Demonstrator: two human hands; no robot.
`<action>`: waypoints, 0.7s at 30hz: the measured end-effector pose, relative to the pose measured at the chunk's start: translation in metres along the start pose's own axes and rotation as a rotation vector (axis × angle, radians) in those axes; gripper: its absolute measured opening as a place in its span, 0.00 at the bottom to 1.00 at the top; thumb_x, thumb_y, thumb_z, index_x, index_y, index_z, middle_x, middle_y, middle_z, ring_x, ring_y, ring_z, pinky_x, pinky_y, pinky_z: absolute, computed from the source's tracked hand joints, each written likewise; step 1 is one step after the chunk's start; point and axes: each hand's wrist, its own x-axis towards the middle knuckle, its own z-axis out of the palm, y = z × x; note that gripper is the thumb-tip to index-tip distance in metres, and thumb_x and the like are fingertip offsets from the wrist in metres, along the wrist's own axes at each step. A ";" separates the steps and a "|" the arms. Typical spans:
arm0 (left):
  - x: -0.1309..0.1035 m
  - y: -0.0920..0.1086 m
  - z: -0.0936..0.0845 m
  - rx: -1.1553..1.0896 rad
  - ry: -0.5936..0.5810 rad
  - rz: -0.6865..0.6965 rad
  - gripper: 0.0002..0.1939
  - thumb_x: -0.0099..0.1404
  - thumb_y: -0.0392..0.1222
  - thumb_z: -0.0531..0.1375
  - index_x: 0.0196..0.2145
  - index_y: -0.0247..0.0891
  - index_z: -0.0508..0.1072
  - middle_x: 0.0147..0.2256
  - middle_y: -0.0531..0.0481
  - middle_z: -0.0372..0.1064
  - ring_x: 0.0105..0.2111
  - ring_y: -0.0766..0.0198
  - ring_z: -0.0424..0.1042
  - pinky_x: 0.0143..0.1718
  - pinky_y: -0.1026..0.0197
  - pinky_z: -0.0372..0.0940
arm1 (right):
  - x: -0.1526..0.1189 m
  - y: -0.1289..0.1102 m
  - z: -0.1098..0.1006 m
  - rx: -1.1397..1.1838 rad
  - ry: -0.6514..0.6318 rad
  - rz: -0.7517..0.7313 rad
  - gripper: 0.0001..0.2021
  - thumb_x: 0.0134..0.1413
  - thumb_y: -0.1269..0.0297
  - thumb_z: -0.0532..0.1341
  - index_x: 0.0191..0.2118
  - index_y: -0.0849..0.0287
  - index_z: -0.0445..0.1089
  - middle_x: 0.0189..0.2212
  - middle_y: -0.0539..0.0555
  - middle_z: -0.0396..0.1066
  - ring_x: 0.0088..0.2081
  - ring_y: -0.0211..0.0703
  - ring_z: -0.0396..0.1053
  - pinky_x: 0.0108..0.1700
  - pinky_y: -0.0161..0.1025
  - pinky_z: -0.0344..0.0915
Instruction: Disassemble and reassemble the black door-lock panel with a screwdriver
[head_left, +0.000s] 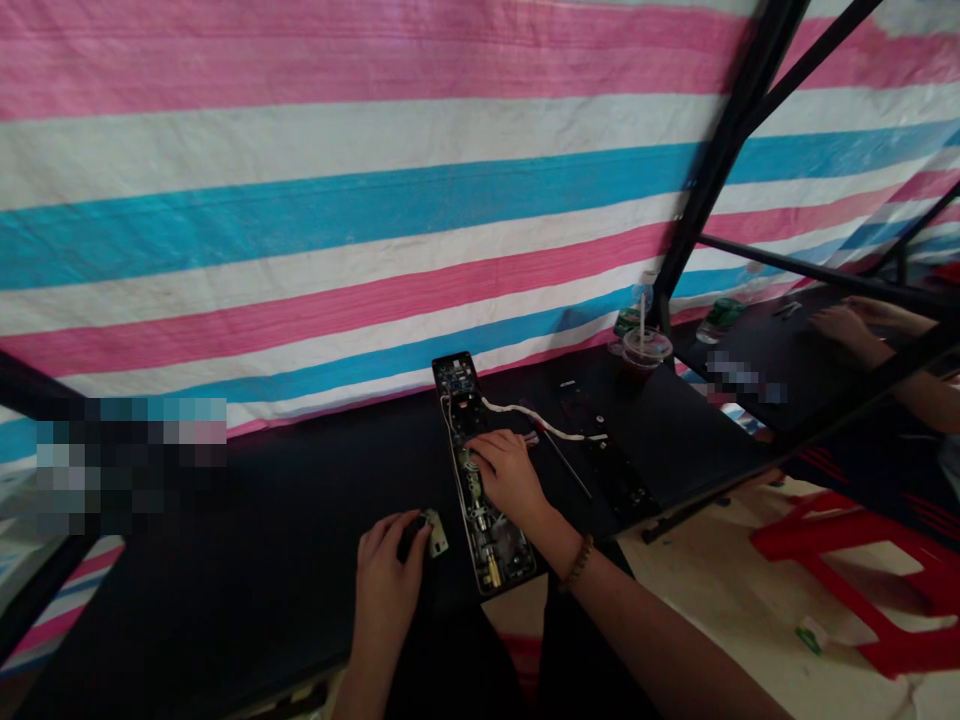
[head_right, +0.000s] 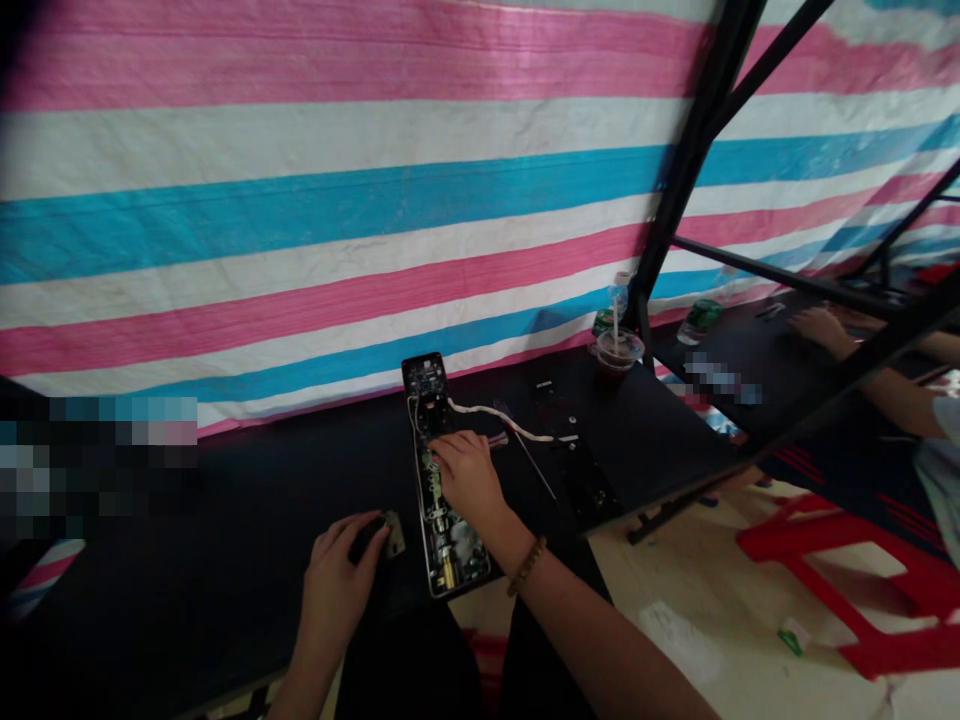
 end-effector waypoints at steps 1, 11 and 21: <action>0.006 0.006 -0.002 -0.012 0.016 0.003 0.21 0.64 0.58 0.57 0.41 0.40 0.79 0.42 0.41 0.76 0.45 0.47 0.72 0.50 0.45 0.67 | 0.001 -0.001 -0.001 -0.008 -0.007 0.005 0.10 0.65 0.72 0.61 0.48 0.55 0.76 0.47 0.54 0.77 0.50 0.48 0.68 0.54 0.47 0.59; 0.068 0.075 -0.003 -0.151 0.101 0.083 0.16 0.65 0.53 0.57 0.43 0.41 0.77 0.44 0.43 0.77 0.45 0.50 0.73 0.47 0.50 0.70 | -0.002 0.017 0.001 0.097 -0.001 -0.124 0.14 0.63 0.73 0.61 0.52 0.55 0.75 0.52 0.57 0.74 0.53 0.47 0.69 0.55 0.47 0.62; 0.073 0.078 0.023 -0.191 0.007 0.121 0.14 0.64 0.48 0.59 0.43 0.41 0.77 0.44 0.43 0.78 0.47 0.49 0.72 0.52 0.45 0.67 | -0.013 0.013 0.004 0.053 0.108 -0.065 0.18 0.57 0.73 0.62 0.53 0.55 0.74 0.62 0.64 0.60 0.64 0.58 0.57 0.63 0.60 0.58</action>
